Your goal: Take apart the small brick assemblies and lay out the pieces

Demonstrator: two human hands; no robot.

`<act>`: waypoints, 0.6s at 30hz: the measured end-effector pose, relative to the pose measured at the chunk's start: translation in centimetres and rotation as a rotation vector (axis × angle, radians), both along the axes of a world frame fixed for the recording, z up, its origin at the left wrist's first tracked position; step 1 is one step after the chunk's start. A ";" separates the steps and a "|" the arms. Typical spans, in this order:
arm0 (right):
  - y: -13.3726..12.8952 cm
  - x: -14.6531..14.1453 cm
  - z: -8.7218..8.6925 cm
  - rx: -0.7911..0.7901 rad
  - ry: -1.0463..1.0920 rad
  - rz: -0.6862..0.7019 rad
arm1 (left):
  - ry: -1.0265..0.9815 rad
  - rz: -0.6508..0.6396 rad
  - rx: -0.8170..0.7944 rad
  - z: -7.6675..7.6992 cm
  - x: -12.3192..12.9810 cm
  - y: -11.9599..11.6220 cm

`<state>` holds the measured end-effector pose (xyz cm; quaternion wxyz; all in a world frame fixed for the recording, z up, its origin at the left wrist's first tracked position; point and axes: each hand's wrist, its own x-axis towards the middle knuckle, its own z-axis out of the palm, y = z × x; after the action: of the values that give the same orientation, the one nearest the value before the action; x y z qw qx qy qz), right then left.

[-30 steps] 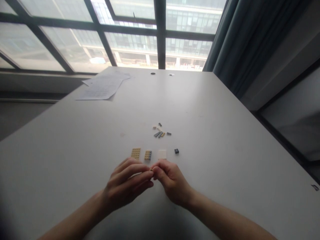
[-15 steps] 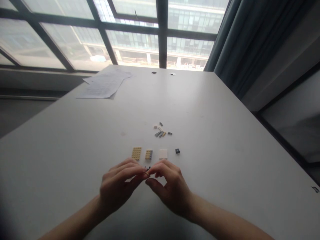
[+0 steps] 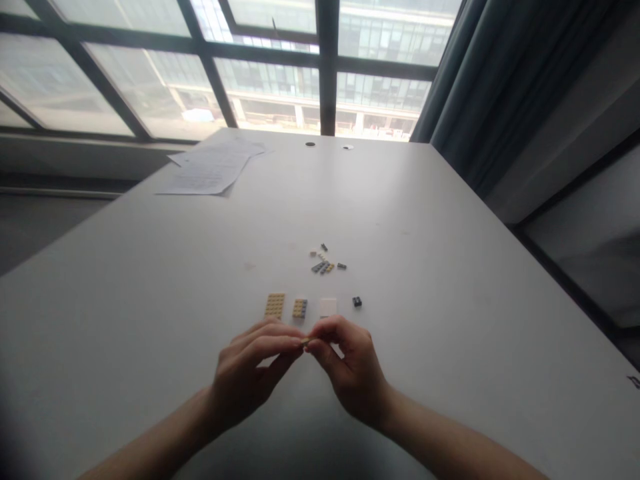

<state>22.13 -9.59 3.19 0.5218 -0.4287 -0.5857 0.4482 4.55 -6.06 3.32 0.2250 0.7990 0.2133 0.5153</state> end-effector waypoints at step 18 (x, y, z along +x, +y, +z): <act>0.0 0.0 0.3 0.134 -0.056 0.056 | 0.010 -0.041 -0.003 -0.7 -0.5 -0.2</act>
<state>22.16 -9.55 3.50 0.5201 -0.3887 -0.6404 0.4103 4.02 -6.24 2.66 0.2357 0.8054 0.1990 0.5062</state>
